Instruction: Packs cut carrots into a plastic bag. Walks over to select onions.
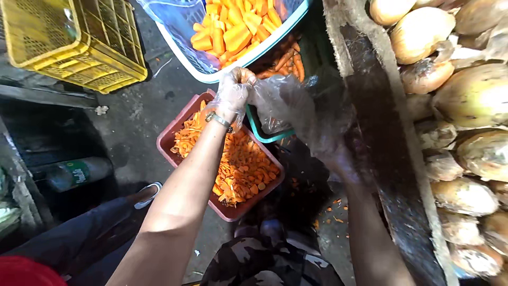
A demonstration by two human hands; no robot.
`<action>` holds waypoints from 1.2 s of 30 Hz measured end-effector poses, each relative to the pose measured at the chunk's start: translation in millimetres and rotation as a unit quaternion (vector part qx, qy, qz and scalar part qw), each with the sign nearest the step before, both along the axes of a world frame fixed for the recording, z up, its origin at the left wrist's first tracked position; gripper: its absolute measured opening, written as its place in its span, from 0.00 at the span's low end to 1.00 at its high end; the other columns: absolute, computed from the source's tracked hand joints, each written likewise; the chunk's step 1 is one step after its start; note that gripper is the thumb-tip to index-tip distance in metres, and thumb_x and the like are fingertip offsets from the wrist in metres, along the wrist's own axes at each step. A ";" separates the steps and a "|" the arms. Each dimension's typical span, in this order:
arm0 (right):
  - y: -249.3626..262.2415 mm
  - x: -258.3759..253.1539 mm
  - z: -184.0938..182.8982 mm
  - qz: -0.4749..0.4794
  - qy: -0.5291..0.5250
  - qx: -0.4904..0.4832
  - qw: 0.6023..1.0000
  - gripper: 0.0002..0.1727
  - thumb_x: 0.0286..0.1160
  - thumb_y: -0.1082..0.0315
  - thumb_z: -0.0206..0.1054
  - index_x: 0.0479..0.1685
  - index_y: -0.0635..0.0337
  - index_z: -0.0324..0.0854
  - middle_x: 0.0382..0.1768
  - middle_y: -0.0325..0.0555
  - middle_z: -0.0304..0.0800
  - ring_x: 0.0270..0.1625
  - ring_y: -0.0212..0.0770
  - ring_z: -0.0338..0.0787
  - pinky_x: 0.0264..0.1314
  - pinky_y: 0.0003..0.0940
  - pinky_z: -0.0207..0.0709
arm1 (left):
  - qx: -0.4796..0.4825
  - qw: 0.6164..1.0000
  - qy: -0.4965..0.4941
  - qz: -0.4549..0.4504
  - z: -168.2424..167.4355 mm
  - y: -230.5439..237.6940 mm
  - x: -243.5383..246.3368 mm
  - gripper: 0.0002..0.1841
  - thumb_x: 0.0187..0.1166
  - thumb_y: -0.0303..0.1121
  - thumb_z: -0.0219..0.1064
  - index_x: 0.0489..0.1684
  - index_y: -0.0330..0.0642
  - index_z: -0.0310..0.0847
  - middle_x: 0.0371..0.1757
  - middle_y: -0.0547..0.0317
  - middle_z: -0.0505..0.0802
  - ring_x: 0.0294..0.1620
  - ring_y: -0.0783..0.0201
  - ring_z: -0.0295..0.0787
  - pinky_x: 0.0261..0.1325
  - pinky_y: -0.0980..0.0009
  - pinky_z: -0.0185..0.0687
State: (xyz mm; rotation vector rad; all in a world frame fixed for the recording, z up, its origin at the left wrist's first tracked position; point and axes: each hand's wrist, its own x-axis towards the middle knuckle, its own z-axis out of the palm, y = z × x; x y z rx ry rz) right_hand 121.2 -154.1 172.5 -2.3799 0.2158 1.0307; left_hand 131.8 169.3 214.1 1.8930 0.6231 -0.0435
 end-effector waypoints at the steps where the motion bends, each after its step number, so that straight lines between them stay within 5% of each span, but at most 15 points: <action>1: -5.9 -5.1 -4.9 0.002 0.018 -0.027 0.999 0.40 0.74 0.61 0.78 0.82 0.70 0.67 0.71 0.75 0.79 0.75 0.72 0.79 0.78 0.70 0.67 | -0.007 1.000 -0.008 0.002 1.9 0.2 1.1 0.07 0.85 0.32 0.63 0.48 0.37 0.82 0.40 0.58 0.86 0.38 0.72 0.83 0.47 0.71 0.83; 4: -12.4 -29.2 -7.0 -0.152 0.023 0.065 0.986 0.25 0.89 0.63 0.61 0.77 0.71 0.73 0.70 0.67 0.82 0.74 0.57 0.82 0.78 0.54 0.73 | -0.041 0.999 -0.033 0.000 8.3 -14.5 -18.3 0.09 0.86 0.30 0.60 0.52 0.33 0.80 0.42 0.57 0.86 0.41 0.72 0.83 0.49 0.71 0.83; 5: -7.0 -38.4 -7.9 -0.252 0.034 0.161 0.953 0.24 0.94 0.60 0.53 0.79 0.67 0.70 0.69 0.60 0.82 0.69 0.49 0.85 0.70 0.47 0.81 | -0.062 0.998 -0.015 -0.015 8.1 -26.5 -33.0 0.12 0.86 0.30 0.61 0.57 0.31 0.79 0.47 0.53 0.88 0.45 0.69 0.85 0.54 0.68 0.85; 7: 14.7 -50.2 2.3 -0.372 0.109 0.327 0.862 0.30 0.96 0.48 0.41 0.87 0.56 0.59 0.74 0.58 0.76 0.69 0.52 0.85 0.63 0.55 0.86 | -0.071 0.985 0.083 -0.131 10.4 -67.0 -72.4 0.16 0.88 0.34 0.62 0.68 0.37 0.79 0.60 0.48 0.90 0.57 0.60 0.88 0.64 0.59 0.84; 9: 41.7 -60.4 4.0 -0.387 0.152 0.346 0.841 0.29 0.95 0.47 0.43 0.82 0.57 0.65 0.63 0.54 0.84 0.58 0.47 0.88 0.55 0.48 0.88 | -0.040 0.938 0.124 -0.321 9.1 -110.1 -104.8 0.15 0.85 0.33 0.65 0.62 0.36 0.85 0.61 0.44 0.91 0.63 0.53 0.88 0.69 0.50 0.82; 11: 64.3 -69.1 -5.3 -0.349 0.147 0.286 0.880 0.21 0.91 0.56 0.57 0.68 0.64 0.76 0.47 0.50 0.88 0.45 0.37 0.88 0.47 0.36 0.86 | -0.019 0.884 0.168 -0.436 5.2 -129.3 -131.8 0.17 0.86 0.40 0.63 0.64 0.41 0.86 0.69 0.45 0.88 0.74 0.49 0.82 0.79 0.47 0.73; 14: 69.1 -85.7 -18.0 -0.319 0.135 0.194 0.918 0.19 0.78 0.69 0.69 0.63 0.73 0.79 0.51 0.60 0.88 0.49 0.45 0.88 0.54 0.44 0.85 | -0.041 0.919 0.199 -0.338 7.8 -118.3 -175.5 0.23 0.83 0.42 0.66 0.73 0.40 0.81 0.78 0.41 0.81 0.80 0.51 0.76 0.84 0.55 0.68; 17: 65.9 -108.1 9.5 -0.279 0.140 0.160 0.937 0.15 0.80 0.69 0.67 0.58 0.71 0.82 0.48 0.57 0.89 0.48 0.43 0.88 0.54 0.44 0.83 | -0.107 0.958 0.231 -0.129 15.8 -94.7 -203.1 0.43 0.74 0.43 0.76 0.90 0.41 0.60 0.89 0.35 0.65 0.87 0.46 0.67 0.85 0.54 0.67; 20: 66.4 -136.6 32.2 -0.201 0.230 0.215 0.927 0.18 0.79 0.73 0.65 0.66 0.69 0.76 0.49 0.52 0.87 0.48 0.38 0.87 0.53 0.38 0.84 | -0.268 0.923 0.272 0.031 15.1 -80.5 -211.9 0.48 0.80 0.40 0.70 0.98 0.52 0.39 0.93 0.37 0.57 0.85 0.46 0.68 0.76 0.51 0.78; 22: 69.6 -151.3 28.6 -0.110 0.272 0.220 0.930 0.16 0.78 0.74 0.65 0.62 0.71 0.79 0.46 0.51 0.87 0.47 0.35 0.86 0.53 0.34 0.83 | -0.300 0.902 0.305 0.053 7.8 -80.9 -219.7 0.49 0.82 0.41 0.69 0.98 0.52 0.34 0.90 0.39 0.64 0.81 0.49 0.74 0.74 0.53 0.80; 25: 85.0 -155.6 39.6 -0.010 0.285 0.203 0.937 0.17 0.79 0.75 0.64 0.65 0.71 0.78 0.51 0.51 0.86 0.51 0.33 0.84 0.59 0.31 0.79 | -0.290 0.903 0.293 0.120 -5.6 -90.8 -239.2 0.49 0.78 0.31 0.72 0.97 0.50 0.37 0.86 0.39 0.69 0.80 0.51 0.75 0.76 0.54 0.78; 31: 107.1 -161.0 49.1 0.119 0.231 0.167 0.951 0.37 0.81 0.53 0.69 0.88 0.55 0.64 0.76 0.59 0.80 0.78 0.52 0.80 0.82 0.56 0.69 | -0.148 0.945 0.222 0.190 -4.6 -93.0 -237.5 0.37 0.77 0.18 0.62 0.90 0.28 0.52 0.80 0.30 0.75 0.78 0.52 0.76 0.80 0.62 0.71; 36: 101.0 -148.3 74.1 0.122 0.022 0.150 0.981 0.62 0.57 0.50 0.84 0.96 0.53 0.50 0.93 0.57 0.53 0.89 0.55 0.66 0.86 0.55 0.67 | -0.094 0.959 0.228 0.142 -10.8 -60.6 -240.7 0.31 0.77 0.19 0.64 0.83 0.27 0.64 0.73 0.34 0.83 0.72 0.56 0.82 0.77 0.62 0.75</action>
